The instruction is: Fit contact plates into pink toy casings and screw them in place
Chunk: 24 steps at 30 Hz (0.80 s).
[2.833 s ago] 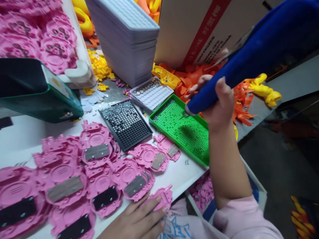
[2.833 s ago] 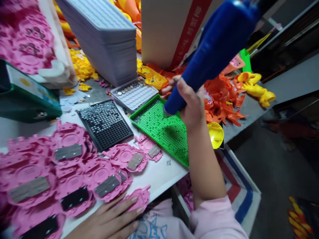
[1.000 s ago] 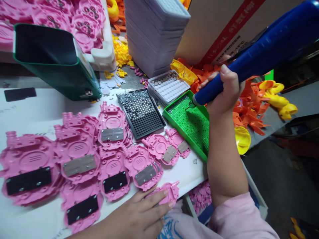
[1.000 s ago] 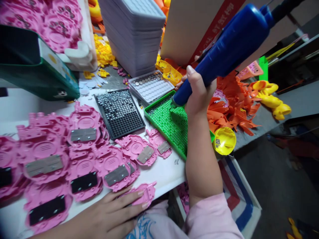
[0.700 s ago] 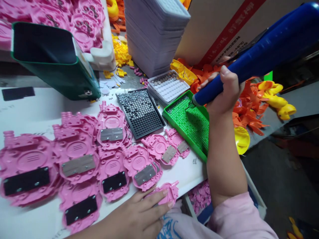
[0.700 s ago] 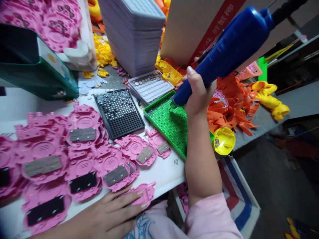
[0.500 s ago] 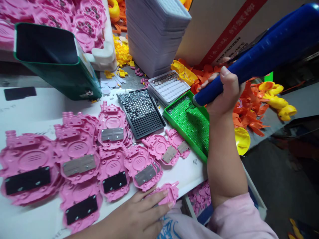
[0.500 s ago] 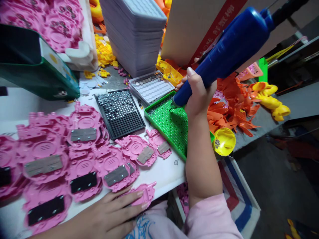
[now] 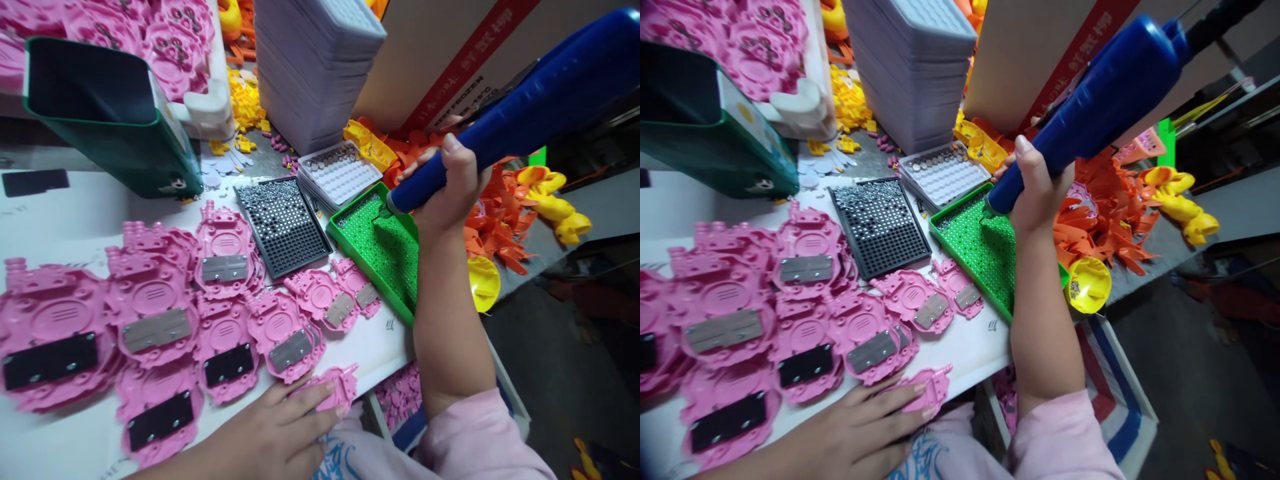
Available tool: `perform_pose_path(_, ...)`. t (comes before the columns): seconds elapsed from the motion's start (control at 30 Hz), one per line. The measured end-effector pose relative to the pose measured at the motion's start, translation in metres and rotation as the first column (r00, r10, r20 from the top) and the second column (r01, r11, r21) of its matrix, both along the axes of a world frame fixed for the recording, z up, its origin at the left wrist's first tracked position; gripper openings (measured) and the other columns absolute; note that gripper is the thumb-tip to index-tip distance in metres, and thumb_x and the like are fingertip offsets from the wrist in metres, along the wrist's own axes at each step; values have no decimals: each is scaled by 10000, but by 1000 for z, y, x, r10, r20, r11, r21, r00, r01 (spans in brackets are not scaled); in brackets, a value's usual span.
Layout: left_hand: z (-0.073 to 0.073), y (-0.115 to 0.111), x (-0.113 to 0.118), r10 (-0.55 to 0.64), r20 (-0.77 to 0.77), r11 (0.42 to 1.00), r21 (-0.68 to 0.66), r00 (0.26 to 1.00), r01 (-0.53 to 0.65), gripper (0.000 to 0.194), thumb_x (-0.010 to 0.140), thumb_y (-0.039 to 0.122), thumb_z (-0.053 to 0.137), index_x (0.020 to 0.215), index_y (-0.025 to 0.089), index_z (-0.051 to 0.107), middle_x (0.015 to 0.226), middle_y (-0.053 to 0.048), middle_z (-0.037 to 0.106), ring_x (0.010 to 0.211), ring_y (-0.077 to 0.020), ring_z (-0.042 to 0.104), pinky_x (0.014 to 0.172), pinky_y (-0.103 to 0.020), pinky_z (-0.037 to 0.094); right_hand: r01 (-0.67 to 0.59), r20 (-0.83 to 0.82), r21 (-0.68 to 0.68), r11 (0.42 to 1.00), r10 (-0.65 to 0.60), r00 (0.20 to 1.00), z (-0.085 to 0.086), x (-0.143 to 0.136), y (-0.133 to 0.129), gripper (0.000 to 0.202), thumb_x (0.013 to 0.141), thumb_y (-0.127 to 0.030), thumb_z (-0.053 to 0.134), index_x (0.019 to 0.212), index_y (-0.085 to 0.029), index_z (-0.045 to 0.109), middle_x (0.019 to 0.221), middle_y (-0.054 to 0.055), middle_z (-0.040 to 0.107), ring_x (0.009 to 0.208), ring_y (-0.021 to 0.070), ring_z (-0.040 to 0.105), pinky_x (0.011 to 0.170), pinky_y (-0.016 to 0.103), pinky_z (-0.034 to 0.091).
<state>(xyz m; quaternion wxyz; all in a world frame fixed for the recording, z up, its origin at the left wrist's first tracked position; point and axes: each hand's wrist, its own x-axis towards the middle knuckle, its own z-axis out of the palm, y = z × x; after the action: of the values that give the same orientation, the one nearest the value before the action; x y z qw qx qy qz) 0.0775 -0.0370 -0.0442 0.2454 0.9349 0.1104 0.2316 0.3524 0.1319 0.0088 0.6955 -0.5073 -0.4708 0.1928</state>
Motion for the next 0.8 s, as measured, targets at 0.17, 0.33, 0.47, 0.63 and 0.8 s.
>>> perform_pose_path(0.17, -2, 0, 0, -13, 9, 1000, -17, 1000, 13, 163, 879, 212, 526, 908, 253, 681, 1153, 51, 670, 1133, -155, 554, 968, -260, 383, -22, -30, 26, 999, 23, 999, 1, 0, 1, 227, 719, -461, 641, 792, -306, 493, 626, -46, 536, 727, 227, 638, 704, 449, 526)
perform_pose_path(0.33, -5, -2, -2, -51, -28, 997, -57, 998, 49, 137, 855, 265, 568, 940, 246, 673, 1187, 36, 655, 1149, -170, 541, 955, -268, 385, 40, -84, 80, 996, -33, 996, 6, -8, 3, 183, 738, -375, 593, 801, -252, 474, 549, -72, 522, 473, 153, 573, 618, 420, 567)
perform_pose_path(0.47, -7, -3, -2, -52, -39, 995, -88, 998, 49, 159, 880, 280, 532, 967, 249, 662, 1214, 54, 644, 1179, -178, 520, 950, -279, 373, 140, -80, 55, 989, -136, 988, 9, -13, 3, 184, 727, -340, 592, 807, -250, 452, 546, -86, 521, 426, 124, 548, 479, 329, 540)
perform_pose_path(0.63, -6, -2, -2, -32, -15, 995, -90, 999, 31, 163, 896, 282, 508, 933, 249, 664, 1183, 62, 661, 1155, -174, 533, 918, -280, 368, 271, -68, 92, 958, -265, 962, 9, -17, 7, 189, 762, -314, 592, 813, -217, 438, 532, -103, 510, 395, 98, 531, 397, 245, 476)
perform_pose_path(0.8, -3, -1, -3, -19, -17, 997, -77, 1000, 18, 189, 917, 261, 475, 927, 253, 664, 1174, 78, 665, 1146, -162, 535, 879, -275, 364, 358, -32, 132, 924, -357, 934, 9, -22, 8, 230, 755, -300, 634, 821, -201, 437, 603, -84, 518, 414, 88, 537, 410, 246, 485)
